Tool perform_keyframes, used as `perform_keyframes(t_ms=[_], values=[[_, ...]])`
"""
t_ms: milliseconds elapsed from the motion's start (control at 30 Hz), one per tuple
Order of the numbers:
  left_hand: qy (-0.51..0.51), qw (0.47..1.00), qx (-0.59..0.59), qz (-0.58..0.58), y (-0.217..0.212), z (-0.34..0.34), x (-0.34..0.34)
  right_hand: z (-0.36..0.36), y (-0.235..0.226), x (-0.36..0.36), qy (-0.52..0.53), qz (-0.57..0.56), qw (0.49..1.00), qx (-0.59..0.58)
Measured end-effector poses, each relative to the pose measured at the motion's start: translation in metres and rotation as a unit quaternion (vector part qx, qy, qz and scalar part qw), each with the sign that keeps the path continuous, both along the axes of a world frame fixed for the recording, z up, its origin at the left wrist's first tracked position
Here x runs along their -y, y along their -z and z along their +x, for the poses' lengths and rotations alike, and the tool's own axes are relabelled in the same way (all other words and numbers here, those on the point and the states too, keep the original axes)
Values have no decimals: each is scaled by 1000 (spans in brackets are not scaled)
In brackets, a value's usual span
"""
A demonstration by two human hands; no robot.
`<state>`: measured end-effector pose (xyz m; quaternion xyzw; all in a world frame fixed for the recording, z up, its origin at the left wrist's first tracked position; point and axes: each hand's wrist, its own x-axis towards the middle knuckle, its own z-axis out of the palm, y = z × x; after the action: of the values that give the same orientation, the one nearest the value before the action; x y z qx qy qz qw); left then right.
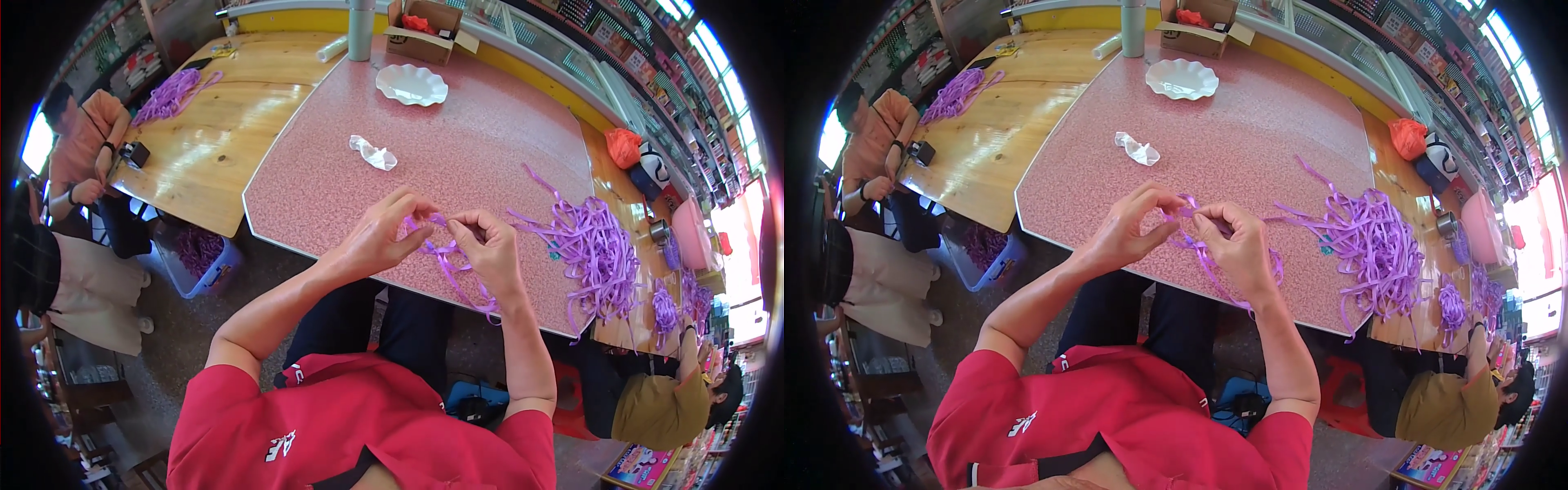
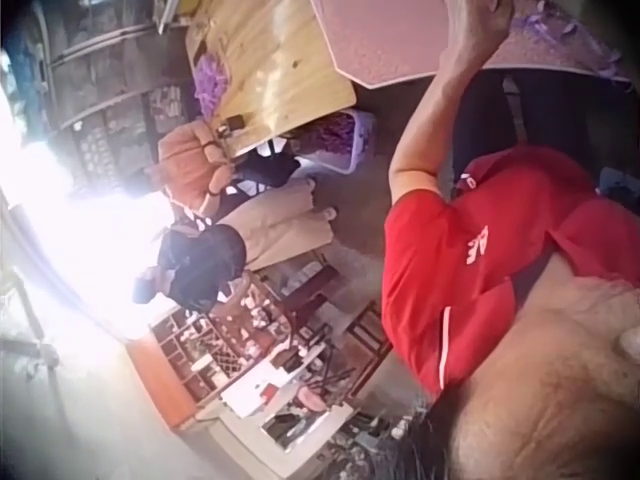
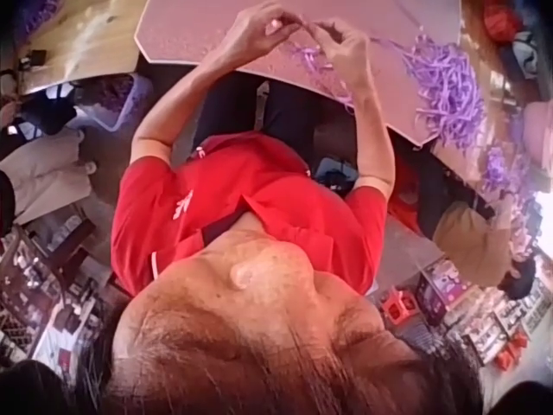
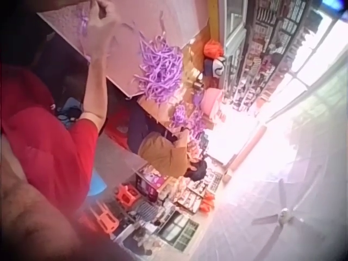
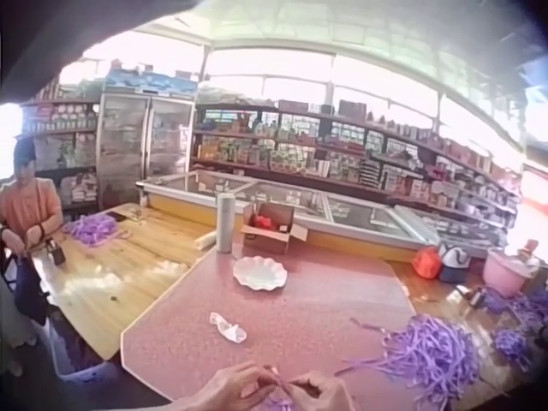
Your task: Untangling and organizing long purple plastic ribbons on a workbench.
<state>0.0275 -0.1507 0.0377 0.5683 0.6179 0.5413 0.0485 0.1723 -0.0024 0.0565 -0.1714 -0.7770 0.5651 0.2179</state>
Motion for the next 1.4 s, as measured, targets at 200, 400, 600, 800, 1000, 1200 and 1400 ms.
perform_keyframes(t_ms=[200,400,600,800,1000,1200,1400], values=[[10,999,-36,7,-2,3,-3,-1,0,4,-12,66,997,-38],[27,986,-165,21,-3,-9,-11,3,-9,5,-5,95,995,0],[16,991,-134,-1,-3,-7,-12,4,-15,2,-8,154,987,33],[49,996,-56,-46,-9,-4,-14,6,-11,-4,-14,168,986,19],[114,982,108,-99,1,-10,-16,12,-17,-9,-40,150,988,-10],[223,861,448,-97,17,-7,-14,17,-6,-23,-25,-57,998,-9],[251,691,675,58,31,12,-26,14,18,-11,17,-54,997,-51]])
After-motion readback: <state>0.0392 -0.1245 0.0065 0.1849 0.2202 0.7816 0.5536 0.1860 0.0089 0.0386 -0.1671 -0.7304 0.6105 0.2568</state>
